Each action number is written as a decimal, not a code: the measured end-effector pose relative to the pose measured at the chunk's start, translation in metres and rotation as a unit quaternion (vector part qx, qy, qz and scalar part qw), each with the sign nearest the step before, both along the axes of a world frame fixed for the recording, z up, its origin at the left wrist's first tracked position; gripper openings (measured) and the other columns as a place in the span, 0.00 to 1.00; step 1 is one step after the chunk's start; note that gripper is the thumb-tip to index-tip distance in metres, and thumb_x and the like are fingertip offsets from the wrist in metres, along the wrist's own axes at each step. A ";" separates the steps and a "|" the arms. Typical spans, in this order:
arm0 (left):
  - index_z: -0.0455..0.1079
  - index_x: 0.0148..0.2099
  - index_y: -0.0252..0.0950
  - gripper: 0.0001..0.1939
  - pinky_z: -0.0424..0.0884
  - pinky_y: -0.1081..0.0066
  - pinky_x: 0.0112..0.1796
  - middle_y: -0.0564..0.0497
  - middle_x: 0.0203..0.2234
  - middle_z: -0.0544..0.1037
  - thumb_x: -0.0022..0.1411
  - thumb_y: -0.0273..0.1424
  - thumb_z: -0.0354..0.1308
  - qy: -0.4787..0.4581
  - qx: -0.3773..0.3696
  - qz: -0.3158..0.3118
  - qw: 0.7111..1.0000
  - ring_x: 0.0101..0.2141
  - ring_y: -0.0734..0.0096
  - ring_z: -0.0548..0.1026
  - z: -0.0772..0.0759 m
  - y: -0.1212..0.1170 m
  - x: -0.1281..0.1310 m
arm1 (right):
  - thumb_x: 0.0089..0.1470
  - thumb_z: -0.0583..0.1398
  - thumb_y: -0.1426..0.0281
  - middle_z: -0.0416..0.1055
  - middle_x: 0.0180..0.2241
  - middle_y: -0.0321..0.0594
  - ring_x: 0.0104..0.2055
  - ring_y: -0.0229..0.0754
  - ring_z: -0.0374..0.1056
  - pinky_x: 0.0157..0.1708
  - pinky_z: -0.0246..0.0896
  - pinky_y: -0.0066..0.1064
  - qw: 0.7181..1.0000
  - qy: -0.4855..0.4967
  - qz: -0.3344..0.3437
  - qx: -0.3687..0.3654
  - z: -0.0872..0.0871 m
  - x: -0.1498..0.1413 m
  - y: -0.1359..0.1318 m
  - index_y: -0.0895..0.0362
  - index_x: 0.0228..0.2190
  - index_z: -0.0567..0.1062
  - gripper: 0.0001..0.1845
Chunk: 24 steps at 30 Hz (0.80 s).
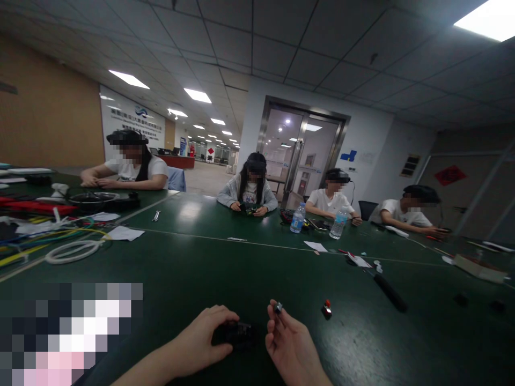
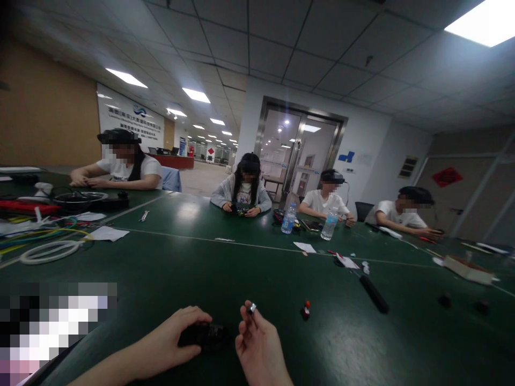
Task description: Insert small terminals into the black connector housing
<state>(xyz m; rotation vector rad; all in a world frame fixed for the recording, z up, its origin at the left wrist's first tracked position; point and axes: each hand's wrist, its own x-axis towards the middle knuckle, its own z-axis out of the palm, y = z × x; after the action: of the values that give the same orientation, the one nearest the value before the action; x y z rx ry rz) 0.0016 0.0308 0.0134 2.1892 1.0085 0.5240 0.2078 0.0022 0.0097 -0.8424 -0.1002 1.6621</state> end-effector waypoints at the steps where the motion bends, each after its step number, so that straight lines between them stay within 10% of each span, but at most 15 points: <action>1: 0.64 0.47 0.43 0.20 0.60 0.67 0.45 0.53 0.41 0.69 0.49 0.30 0.56 0.002 0.000 0.002 1.000 0.43 0.65 0.65 0.000 0.000 0.000 | 0.44 0.60 0.73 0.73 0.26 0.35 0.21 0.31 0.65 0.19 0.56 0.22 1.000 0.000 0.002 -0.002 0.000 0.000 0.000 0.58 0.33 0.72 0.09; 24: 0.64 0.46 0.43 0.21 0.61 0.68 0.43 0.53 0.41 0.70 0.47 0.27 0.56 0.007 0.004 0.002 1.000 0.41 0.65 0.66 0.001 -0.001 0.002 | 0.45 0.60 0.73 0.74 0.25 0.35 0.19 0.31 0.65 0.18 0.56 0.22 1.000 0.005 0.005 -0.001 -0.002 0.003 0.002 0.58 0.33 0.72 0.08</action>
<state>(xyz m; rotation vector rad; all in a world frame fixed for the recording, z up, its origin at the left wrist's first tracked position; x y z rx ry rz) 0.0037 0.0301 0.0146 2.2001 1.0198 0.5161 0.2107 0.0040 0.0079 -0.8352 -0.0962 1.6766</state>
